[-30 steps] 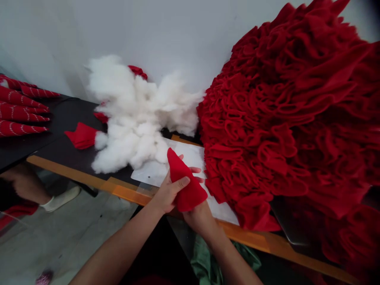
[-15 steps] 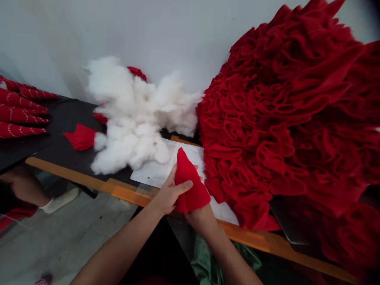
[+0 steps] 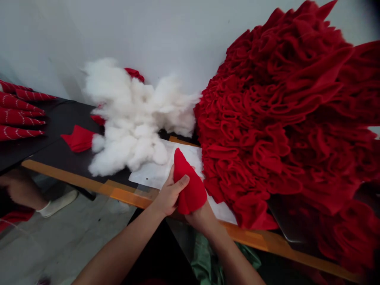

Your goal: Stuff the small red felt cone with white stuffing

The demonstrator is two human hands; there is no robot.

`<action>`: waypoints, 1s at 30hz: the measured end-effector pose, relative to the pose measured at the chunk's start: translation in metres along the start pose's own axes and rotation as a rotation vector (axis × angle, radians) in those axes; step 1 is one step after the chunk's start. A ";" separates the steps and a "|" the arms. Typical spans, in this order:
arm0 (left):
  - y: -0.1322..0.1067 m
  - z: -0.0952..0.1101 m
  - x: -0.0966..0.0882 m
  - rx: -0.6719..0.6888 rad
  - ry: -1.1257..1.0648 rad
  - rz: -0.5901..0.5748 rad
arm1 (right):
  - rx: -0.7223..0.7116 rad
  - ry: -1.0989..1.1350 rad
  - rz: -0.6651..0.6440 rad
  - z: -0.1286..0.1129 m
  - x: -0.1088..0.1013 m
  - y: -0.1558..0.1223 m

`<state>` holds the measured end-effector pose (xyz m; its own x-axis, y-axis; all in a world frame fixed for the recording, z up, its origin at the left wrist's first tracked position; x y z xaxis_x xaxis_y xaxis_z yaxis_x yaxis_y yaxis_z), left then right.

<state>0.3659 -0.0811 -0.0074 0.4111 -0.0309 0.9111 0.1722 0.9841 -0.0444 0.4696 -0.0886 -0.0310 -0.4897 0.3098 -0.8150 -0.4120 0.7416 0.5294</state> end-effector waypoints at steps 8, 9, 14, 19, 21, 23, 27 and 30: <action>0.007 0.015 0.001 -0.043 -0.046 0.026 | -0.223 -0.053 0.014 -0.001 -0.004 -0.001; 0.007 0.014 0.000 -0.039 -0.054 0.051 | -0.211 -0.054 0.009 0.000 -0.003 -0.001; 0.016 0.014 -0.007 -0.070 -0.215 0.247 | -0.073 -0.079 -0.060 -0.007 -0.011 -0.001; 0.020 0.012 -0.006 -0.104 -0.268 0.292 | -0.024 -0.136 -0.128 -0.015 -0.019 -0.001; 0.020 0.010 -0.003 -0.111 -0.276 0.299 | 0.005 -0.134 -0.150 -0.015 -0.021 0.000; 0.021 0.007 0.000 -0.105 -0.278 0.293 | 0.018 -0.128 -0.104 -0.012 -0.024 0.000; 0.029 -0.002 0.004 -0.127 -0.273 0.286 | -0.001 -0.158 -0.037 -0.004 -0.027 -0.003; 0.039 -0.008 0.006 -0.147 -0.278 0.300 | 0.008 -0.145 0.046 0.008 -0.026 -0.009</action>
<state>0.3822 -0.0447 -0.0073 0.2091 0.3212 0.9236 0.2156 0.9061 -0.3639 0.4920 -0.0987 -0.0160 -0.3916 0.4260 -0.8156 -0.3852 0.7290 0.5658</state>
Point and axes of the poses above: each hand's wrist, its own y-axis towards the middle knuckle, its own x-axis out of the palm, z = x × y, the point moved 2 cm from there along y, towards the middle knuckle, and after that the axes turned 15 degrees about -y, right-handed, at the moved point
